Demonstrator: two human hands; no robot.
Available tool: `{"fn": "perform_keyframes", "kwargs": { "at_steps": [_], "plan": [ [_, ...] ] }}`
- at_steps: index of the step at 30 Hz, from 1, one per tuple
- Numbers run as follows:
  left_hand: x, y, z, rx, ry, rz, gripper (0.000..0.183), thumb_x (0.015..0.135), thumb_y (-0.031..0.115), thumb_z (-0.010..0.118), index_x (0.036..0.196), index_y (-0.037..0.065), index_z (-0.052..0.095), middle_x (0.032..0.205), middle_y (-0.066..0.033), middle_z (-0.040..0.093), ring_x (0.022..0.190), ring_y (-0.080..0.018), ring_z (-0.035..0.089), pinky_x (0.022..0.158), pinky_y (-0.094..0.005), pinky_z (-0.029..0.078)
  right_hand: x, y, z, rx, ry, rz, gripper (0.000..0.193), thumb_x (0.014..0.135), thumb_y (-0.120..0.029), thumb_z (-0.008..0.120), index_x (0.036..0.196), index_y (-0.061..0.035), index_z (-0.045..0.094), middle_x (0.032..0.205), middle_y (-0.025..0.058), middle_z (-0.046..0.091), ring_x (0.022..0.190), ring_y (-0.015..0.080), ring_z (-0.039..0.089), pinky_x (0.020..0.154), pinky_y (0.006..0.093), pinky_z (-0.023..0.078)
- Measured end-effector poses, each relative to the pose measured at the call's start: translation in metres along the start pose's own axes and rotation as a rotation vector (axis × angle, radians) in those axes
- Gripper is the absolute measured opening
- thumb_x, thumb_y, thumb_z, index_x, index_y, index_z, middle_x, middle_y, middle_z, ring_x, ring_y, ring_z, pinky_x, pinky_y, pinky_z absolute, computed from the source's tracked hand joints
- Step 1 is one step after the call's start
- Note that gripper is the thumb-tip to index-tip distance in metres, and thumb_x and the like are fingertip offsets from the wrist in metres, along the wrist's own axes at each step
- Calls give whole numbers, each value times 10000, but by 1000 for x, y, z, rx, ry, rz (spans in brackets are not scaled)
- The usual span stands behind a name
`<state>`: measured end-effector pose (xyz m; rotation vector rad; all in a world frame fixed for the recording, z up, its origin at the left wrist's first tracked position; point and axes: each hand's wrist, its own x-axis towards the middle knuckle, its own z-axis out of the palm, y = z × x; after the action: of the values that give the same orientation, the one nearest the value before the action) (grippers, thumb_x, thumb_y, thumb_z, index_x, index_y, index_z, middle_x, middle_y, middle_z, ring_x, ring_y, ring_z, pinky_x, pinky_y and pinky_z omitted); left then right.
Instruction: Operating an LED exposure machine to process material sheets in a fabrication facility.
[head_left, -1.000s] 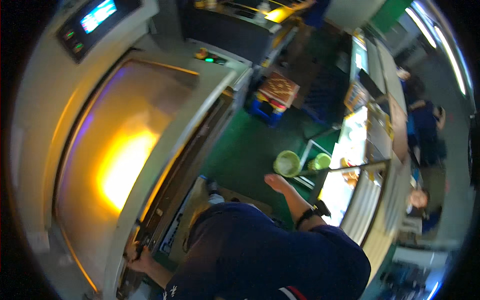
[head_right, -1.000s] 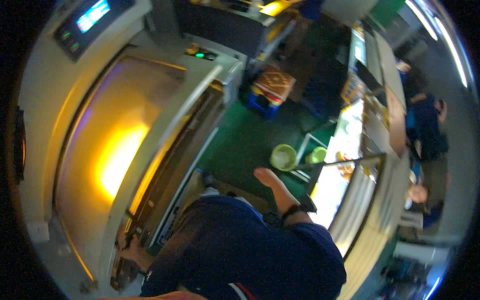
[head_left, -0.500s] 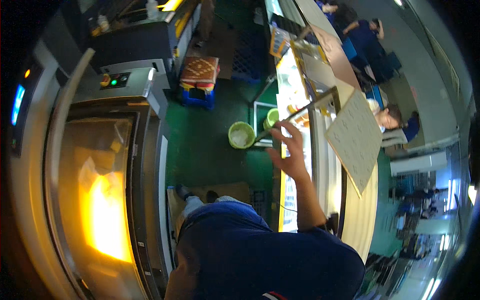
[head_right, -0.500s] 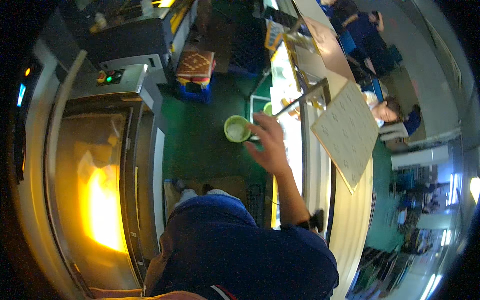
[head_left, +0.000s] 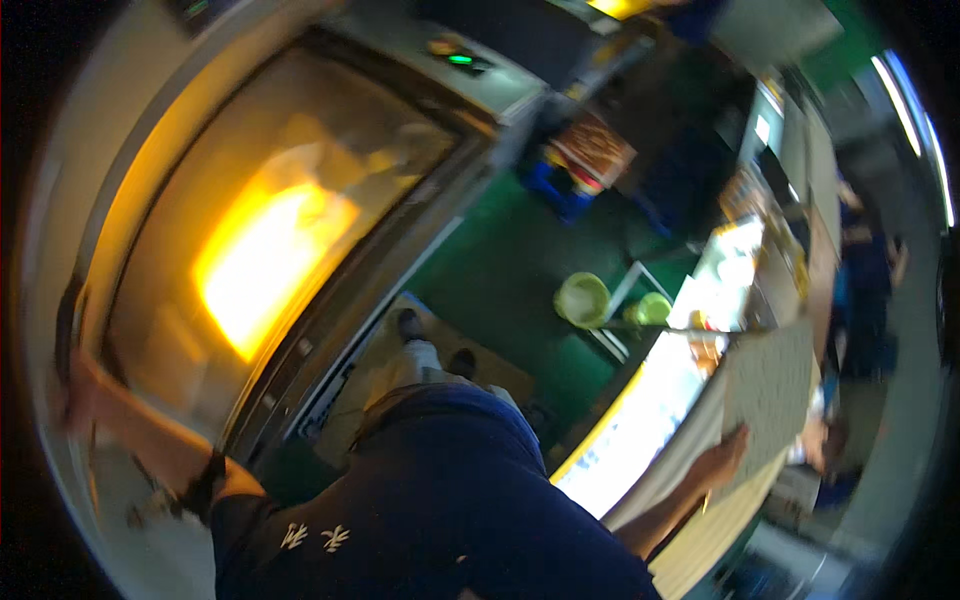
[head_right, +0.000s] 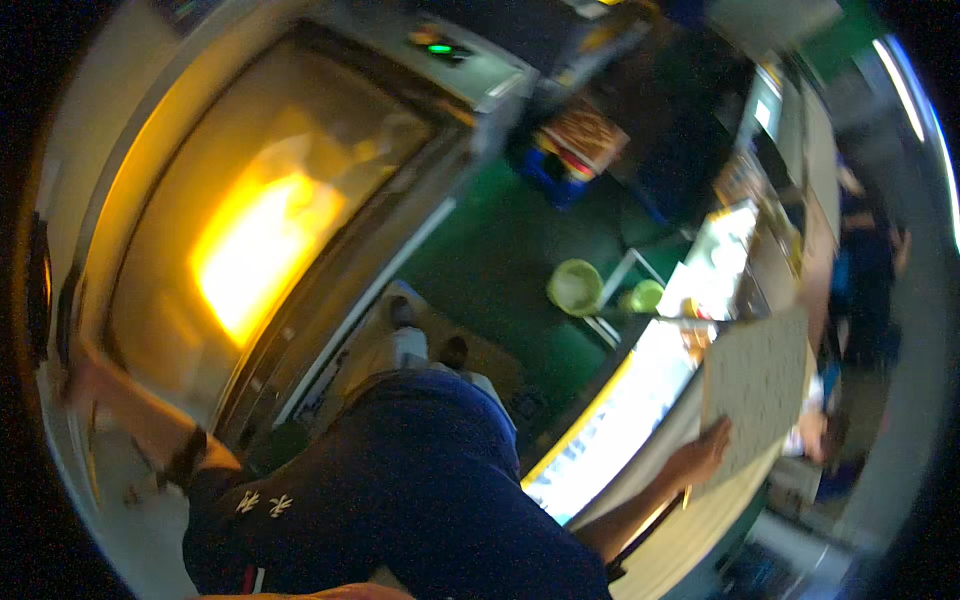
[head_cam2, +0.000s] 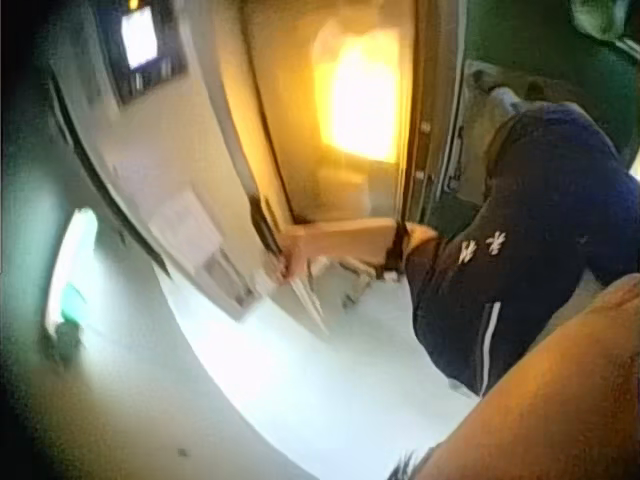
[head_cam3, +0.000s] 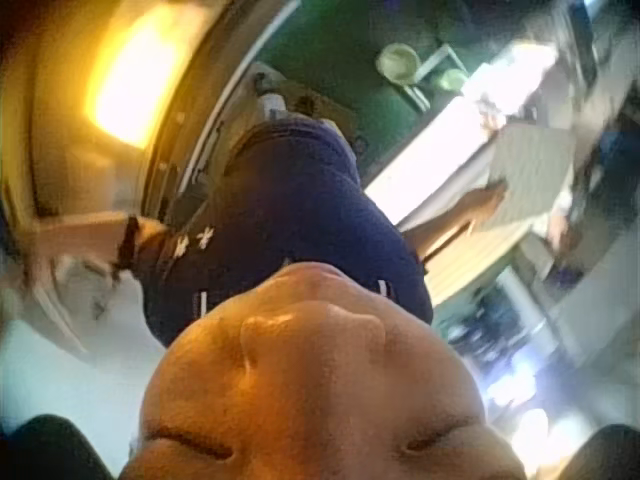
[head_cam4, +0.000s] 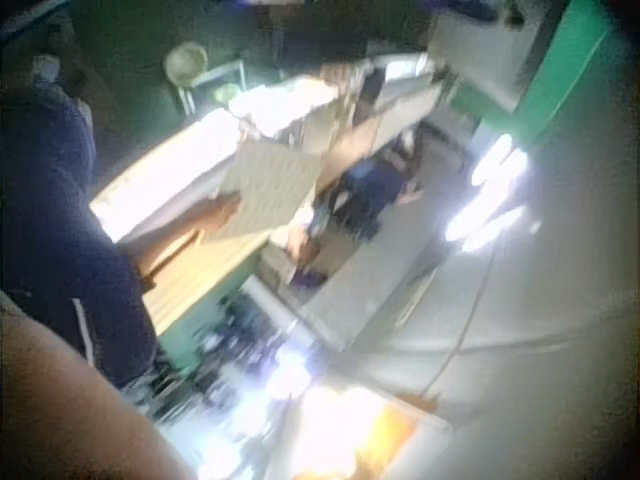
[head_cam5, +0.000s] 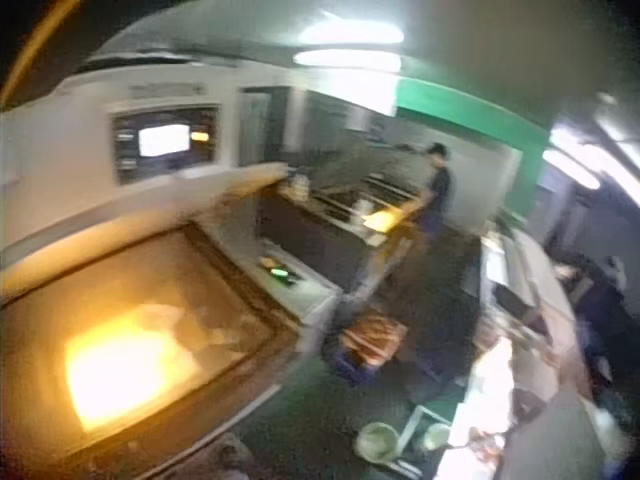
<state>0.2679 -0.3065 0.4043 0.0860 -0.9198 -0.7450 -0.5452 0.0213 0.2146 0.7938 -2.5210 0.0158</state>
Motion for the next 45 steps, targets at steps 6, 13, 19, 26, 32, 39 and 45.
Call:
{"fn": "perform_keyframes", "kwargs": {
  "at_steps": [6, 13, 19, 26, 32, 39, 45],
  "plan": [
    [38, 90, -91, -67, -309, 22, 371, 787, 366, 576, 1009, 68, 577, 936, -89, 542, 1012, -234, 535, 1012, -486, 385, 19, -138, -57, 501, 173, -429, 347, 928, 21, 509, 1257, 2, 617, 1275, 167, 619, 1188, 324, 592, 1014, 384, 469],
    [43, 74, -56, -17, -174, 92, 401, 850, 381, 479, 1070, 62, 582, 696, -18, 553, 845, -225, 595, 999, -507, 385, 16, -407, -94, 1102, 16, -1281, 284, 882, -2, 561, 1135, -27, 687, 1136, 153, 688, 1063, 322, 662, 922, 428, 522],
    [49, 50, -38, -107, -242, 135, 244, 881, 362, 616, 757, 177, 516, 745, 27, 430, 761, -149, 453, 960, -400, 339, -95, -637, -103, 1269, 81, -1728, 418, 719, -24, 697, 1117, -150, 687, 1172, 40, 682, 1053, 304, 649, 898, 459, 529],
    [41, 59, -21, -212, -169, 113, 238, 858, 232, 644, 705, 180, 469, 700, 42, 397, 699, -131, 419, 924, -367, 358, -250, -753, -99, 752, -145, -1968, 547, 851, -197, 666, 1371, -222, 498, 1466, 34, 451, 1327, 305, 433, 1039, 619, 350],
    [37, 49, -17, -202, -226, 157, 285, 867, 241, 676, 696, 184, 456, 707, 44, 414, 712, -120, 447, 903, -363, 365, -293, -793, -55, 751, -286, -1886, 484, 989, -416, 454, 1460, -326, 386, 1555, 15, 312, 1447, 315, 245, 1121, 680, 119],
    [4, 34, 7, -247, -99, 221, 291, 861, 173, 654, 660, 172, 443, 630, 37, 441, 577, -101, 473, 768, -298, 417, -312, -816, -57, 663, -365, -1899, 460, 997, -345, 444, 1451, -288, 398, 1560, 52, 291, 1436, 358, 249, 1117, 696, 104],
    [-99, 3, 17, -288, 195, 318, 427, 949, 252, 589, 593, 155, 372, 468, 40, 392, 378, -72, 364, 394, -262, 341, -274, -740, -41, 863, -879, -2227, 518, 943, -424, 538, 1303, -51, 539, 1340, 259, 512, 1269, 444, 448, 1094, 496, 329]
  ]
}}
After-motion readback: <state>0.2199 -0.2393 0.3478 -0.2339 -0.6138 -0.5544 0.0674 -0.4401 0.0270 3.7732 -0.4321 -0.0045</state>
